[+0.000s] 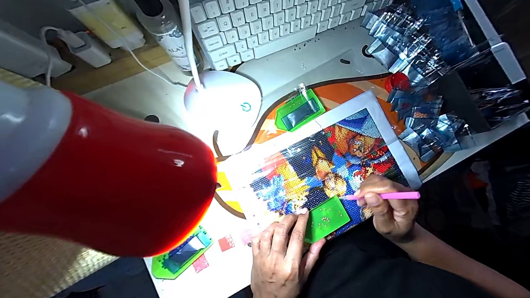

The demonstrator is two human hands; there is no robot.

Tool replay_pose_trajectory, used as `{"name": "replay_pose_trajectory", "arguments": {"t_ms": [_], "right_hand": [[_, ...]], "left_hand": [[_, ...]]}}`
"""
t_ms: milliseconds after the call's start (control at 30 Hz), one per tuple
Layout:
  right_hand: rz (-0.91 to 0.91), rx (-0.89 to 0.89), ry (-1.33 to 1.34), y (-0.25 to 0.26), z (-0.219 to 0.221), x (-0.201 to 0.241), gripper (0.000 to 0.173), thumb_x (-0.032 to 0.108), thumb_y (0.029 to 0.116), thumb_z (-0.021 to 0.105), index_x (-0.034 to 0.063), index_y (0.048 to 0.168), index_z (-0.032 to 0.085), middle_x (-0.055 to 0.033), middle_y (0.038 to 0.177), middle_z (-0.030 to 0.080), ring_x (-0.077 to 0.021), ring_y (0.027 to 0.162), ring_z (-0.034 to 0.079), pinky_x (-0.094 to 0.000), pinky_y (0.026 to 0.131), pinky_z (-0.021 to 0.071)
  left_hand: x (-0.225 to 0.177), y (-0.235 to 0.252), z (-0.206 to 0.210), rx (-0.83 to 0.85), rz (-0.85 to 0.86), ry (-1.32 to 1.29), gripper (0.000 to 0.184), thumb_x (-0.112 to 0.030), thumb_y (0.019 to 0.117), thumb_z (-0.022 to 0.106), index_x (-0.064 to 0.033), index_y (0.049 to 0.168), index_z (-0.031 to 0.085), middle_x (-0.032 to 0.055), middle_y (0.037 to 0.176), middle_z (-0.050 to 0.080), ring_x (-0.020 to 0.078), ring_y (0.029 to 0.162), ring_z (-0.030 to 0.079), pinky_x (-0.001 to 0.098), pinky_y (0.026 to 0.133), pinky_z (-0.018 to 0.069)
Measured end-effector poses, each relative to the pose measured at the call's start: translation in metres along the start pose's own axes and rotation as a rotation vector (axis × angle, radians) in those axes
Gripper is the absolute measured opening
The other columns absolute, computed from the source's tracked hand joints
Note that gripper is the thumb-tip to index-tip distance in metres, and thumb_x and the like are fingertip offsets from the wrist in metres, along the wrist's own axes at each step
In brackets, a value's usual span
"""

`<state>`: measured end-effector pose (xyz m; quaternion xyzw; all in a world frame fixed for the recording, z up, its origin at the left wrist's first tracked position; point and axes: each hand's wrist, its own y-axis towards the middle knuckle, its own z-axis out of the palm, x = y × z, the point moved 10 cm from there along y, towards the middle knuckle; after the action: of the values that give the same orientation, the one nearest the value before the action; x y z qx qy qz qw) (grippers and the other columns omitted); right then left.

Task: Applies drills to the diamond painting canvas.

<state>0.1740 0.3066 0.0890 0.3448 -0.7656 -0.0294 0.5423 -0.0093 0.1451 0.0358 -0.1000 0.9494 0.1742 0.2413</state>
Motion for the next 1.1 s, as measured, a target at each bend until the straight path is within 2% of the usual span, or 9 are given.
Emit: {"name": "replay_pose_trajectory", "arguments": {"t_ms": [167, 467, 700, 833, 933, 1100], "right_hand": [[0.022, -0.005, -0.158, 0.016, 0.0, -0.013, 0.029, 0.024, 0.1057, 0.05, 0.0046, 0.101, 0.072, -0.0007, 0.092, 0.071, -0.0043, 0.089, 0.068, -0.0216, 0.083, 0.0581], [0.01, 0.043, -0.203, 0.017, 0.01, -0.014, 0.03, 0.024, 0.1062, 0.05, 0.0043, 0.102, 0.072, -0.0012, 0.093, 0.072, -0.0044, 0.091, 0.068, -0.0212, 0.084, 0.0577], [-0.029, 0.064, -0.27, 0.018, 0.017, -0.009, 0.028, 0.025, 0.104, 0.053, 0.0044, 0.101, 0.072, -0.0039, 0.097, 0.073, -0.0096, 0.099, 0.069, -0.0242, 0.092, 0.0563], [-0.027, 0.04, -0.226, 0.016, 0.011, -0.01, 0.028, 0.025, 0.1046, 0.052, 0.0045, 0.1, 0.072, -0.003, 0.094, 0.072, -0.0082, 0.095, 0.069, -0.0234, 0.088, 0.0571], [-0.038, 0.016, -0.098, 0.005, 0.001, -0.006, 0.031, 0.03, 0.1059, 0.049, 0.0072, 0.1, 0.069, -0.0014, 0.091, 0.071, -0.0082, 0.09, 0.069, -0.0249, 0.082, 0.0585], [-0.146, 0.123, -0.021, -0.014, 0.018, 0.008, 0.033, 0.032, 0.1042, 0.049, 0.0077, 0.095, 0.069, -0.0043, 0.087, 0.072, -0.0139, 0.087, 0.071, -0.0298, 0.081, 0.058]], "left_hand": [[0.0, 0.0, 0.0, 0.0, 0.006, -0.004, 0.06, -0.061, 0.0797, 0.076, -0.0291, 0.131, 0.071, -0.0037, 0.129, 0.067, 0.0158, 0.115, 0.062, 0.0369, 0.097, 0.048], [0.0, -0.001, -0.001, -0.004, 0.011, 0.003, 0.061, -0.061, 0.0792, 0.077, -0.0292, 0.13, 0.072, -0.0039, 0.129, 0.067, 0.0159, 0.115, 0.061, 0.036, 0.096, 0.0482], [-0.001, 0.0, -0.001, -0.004, 0.008, -0.007, 0.06, -0.06, 0.0797, 0.077, -0.0285, 0.13, 0.072, -0.0041, 0.128, 0.067, 0.015, 0.114, 0.062, 0.0355, 0.097, 0.0484], [0.0, 0.0, 0.0, 0.002, 0.008, -0.006, 0.06, -0.06, 0.0799, 0.076, -0.0288, 0.13, 0.072, -0.004, 0.129, 0.067, 0.0157, 0.115, 0.061, 0.0366, 0.098, 0.0476], [-0.001, 0.001, -0.001, -0.005, 0.001, 0.002, 0.059, -0.061, 0.08, 0.076, -0.0294, 0.13, 0.072, -0.0043, 0.128, 0.067, 0.0159, 0.115, 0.062, 0.0361, 0.097, 0.0482], [-0.002, 0.002, -0.002, -0.004, 0.003, 0.001, 0.059, -0.06, 0.081, 0.076, -0.0291, 0.131, 0.071, -0.0038, 0.128, 0.068, 0.0159, 0.115, 0.062, 0.0364, 0.097, 0.0483]]}}
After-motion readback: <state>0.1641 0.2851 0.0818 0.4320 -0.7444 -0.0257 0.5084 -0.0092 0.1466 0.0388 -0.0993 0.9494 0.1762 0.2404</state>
